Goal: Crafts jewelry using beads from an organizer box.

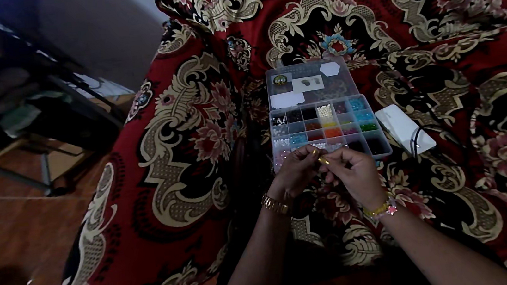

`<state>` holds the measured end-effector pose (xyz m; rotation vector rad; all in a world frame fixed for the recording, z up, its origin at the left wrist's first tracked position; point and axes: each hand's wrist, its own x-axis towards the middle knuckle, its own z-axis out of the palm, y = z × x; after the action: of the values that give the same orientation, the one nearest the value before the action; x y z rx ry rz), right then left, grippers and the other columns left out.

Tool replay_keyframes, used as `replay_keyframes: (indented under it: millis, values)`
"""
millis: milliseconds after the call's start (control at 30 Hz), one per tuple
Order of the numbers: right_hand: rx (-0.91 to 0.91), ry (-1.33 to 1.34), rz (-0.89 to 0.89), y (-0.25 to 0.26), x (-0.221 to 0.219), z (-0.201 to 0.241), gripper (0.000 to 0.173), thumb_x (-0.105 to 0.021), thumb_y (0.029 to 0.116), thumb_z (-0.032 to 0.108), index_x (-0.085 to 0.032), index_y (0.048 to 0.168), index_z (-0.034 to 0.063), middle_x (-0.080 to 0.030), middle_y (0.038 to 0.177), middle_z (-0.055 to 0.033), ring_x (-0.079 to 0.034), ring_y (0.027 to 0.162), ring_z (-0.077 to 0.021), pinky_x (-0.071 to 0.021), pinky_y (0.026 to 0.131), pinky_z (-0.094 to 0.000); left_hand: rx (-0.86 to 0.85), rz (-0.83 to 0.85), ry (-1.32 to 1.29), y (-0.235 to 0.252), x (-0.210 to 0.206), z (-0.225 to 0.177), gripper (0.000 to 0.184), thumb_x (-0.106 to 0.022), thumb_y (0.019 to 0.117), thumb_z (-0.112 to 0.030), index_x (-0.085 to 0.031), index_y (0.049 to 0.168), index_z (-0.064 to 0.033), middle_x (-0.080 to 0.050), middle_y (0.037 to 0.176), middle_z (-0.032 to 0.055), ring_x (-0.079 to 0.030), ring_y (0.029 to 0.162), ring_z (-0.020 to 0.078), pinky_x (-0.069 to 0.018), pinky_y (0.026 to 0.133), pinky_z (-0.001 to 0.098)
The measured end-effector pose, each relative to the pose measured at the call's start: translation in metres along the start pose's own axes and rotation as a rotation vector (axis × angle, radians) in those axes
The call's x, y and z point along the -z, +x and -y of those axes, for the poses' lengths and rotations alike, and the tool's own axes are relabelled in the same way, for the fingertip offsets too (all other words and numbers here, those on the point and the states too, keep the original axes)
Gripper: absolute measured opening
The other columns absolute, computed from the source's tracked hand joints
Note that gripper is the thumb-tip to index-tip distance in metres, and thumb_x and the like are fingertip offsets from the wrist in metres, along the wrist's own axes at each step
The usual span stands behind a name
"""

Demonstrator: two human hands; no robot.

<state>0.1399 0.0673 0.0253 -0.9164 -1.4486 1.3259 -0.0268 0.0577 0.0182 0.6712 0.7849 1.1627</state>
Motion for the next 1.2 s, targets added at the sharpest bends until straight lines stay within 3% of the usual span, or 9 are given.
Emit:
replay_keyframes:
  millis: [533, 633, 767, 900, 1200]
  values:
    - [-0.019, 0.002, -0.017, 0.0, -0.001, 0.001, 0.007, -0.068, 0.0944, 0.005, -0.073, 0.095, -0.0005, -0.074, 0.076, -0.0006, -0.066, 0.055, -0.0036, -0.0552, 0.049, -0.0181, 0.024, 0.059, -0.11, -0.001, 0.001, 0.003, 0.013, -0.06, 0.1004, -0.013, -0.073, 0.097, -0.0113, -0.074, 0.092, -0.0003, -0.069, 0.08, 0.007, -0.0583, 0.078, 0.025]
    - [-0.031, 0.013, -0.019, 0.001, -0.001, 0.002, 0.009, -0.067, 0.0957, 0.005, -0.073, 0.098, -0.0008, -0.075, 0.078, -0.0017, -0.066, 0.055, -0.0044, -0.0549, 0.049, -0.0184, 0.005, 0.013, -0.144, -0.001, -0.002, 0.002, 0.013, -0.058, 0.1015, -0.012, -0.071, 0.099, -0.0095, -0.073, 0.095, 0.0023, -0.07, 0.084, 0.0101, -0.0588, 0.081, 0.0273]
    - [-0.039, 0.018, -0.016, 0.001, 0.0, 0.003, 0.009, -0.064, 0.0968, 0.004, -0.071, 0.1, -0.0012, -0.077, 0.082, -0.0021, -0.066, 0.055, -0.0046, -0.0552, 0.049, -0.0187, -0.1, -0.078, -0.044, 0.0, -0.006, 0.0, 0.017, -0.052, 0.1011, -0.008, -0.069, 0.1, -0.0098, -0.07, 0.089, 0.0007, -0.068, 0.079, 0.01, -0.0582, 0.077, 0.0285]
    - [-0.044, 0.023, -0.014, 0.001, -0.001, 0.005, 0.008, -0.064, 0.0969, 0.003, -0.071, 0.099, -0.001, -0.077, 0.082, -0.0019, -0.067, 0.056, -0.0041, -0.0555, 0.049, -0.0186, -0.136, -0.082, -0.05, 0.0, -0.004, -0.004, 0.017, -0.053, 0.1009, -0.008, -0.07, 0.098, -0.0103, -0.07, 0.089, 0.0008, -0.067, 0.082, 0.01, -0.0572, 0.081, 0.0286]
    - [-0.029, 0.064, -0.025, 0.0, -0.002, 0.002, 0.009, -0.064, 0.0975, 0.004, -0.071, 0.099, -0.0018, -0.076, 0.081, -0.0034, -0.066, 0.055, -0.0058, -0.055, 0.048, -0.0189, -0.04, -0.154, 0.031, -0.002, -0.008, -0.006, 0.015, -0.055, 0.1017, -0.003, -0.069, 0.101, -0.0055, -0.073, 0.09, 0.003, -0.071, 0.08, 0.0118, -0.0605, 0.079, 0.0308]
